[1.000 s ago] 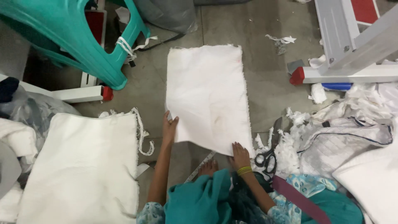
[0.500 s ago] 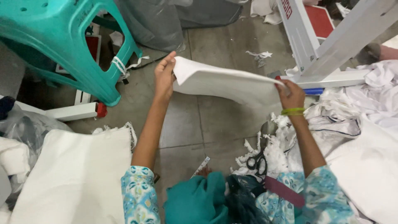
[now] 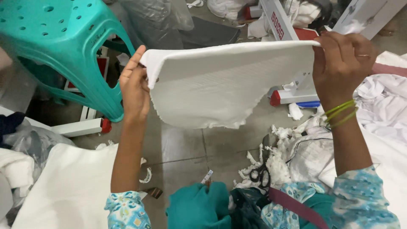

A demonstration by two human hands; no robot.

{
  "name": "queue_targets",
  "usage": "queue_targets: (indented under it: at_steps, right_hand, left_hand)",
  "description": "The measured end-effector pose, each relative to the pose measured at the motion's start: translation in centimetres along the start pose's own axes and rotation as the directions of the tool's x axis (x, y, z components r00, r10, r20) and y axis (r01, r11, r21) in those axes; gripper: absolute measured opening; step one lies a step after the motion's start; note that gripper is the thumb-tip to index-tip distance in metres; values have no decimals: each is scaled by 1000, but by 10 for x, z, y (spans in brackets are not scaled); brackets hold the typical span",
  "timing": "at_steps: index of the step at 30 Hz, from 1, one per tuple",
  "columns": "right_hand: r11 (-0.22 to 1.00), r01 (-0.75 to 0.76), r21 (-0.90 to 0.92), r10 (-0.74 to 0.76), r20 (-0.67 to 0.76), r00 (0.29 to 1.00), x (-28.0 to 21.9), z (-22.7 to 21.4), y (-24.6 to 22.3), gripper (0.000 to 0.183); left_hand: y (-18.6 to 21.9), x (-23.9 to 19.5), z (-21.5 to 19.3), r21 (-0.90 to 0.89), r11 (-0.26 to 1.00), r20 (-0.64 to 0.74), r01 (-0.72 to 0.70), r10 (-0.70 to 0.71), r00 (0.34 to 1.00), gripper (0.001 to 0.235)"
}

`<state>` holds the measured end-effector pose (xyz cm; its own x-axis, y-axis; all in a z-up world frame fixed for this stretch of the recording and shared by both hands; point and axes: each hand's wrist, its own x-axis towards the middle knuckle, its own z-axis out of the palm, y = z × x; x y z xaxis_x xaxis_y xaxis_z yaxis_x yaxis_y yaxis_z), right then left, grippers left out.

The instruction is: The recorder measures and cuts pieces of white fabric or synthetic material on the floor of a workshop.

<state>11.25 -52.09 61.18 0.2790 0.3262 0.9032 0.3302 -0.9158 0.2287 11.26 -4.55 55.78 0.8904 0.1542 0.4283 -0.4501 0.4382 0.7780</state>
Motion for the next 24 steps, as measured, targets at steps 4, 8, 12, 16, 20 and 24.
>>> queue_targets:
  at_steps: [4,8,12,16,20,24]
  right_hand:
    - [998,70,-1,-70,1,998,10,-8,-13,10]
    - [995,24,99,-37,124,992,-8,28,-9,21]
    - [991,4,131,-28,181,983,-8,80,10,21]
    - [997,16,79,-33,209,977,1,137,20,16]
    - [992,-21,121,-12,268,963,-15,182,19,15]
    - [972,-74,224,7,289,957,-26,166,-5,17]
  left_hand:
    - [27,-2,14,91,995,-76,-26,33,997,45]
    - [16,29,2,299,951,-144,-79,127,981,38]
    - [-4,59,-9,446,888,-102,-115,178,979,36]
    - [-37,82,-19,443,881,27,-166,173,985,44]
    - [-80,94,-44,438,897,-19,-51,66,998,48]
    - [-104,134,-64,436,899,-68,-41,79,995,44]
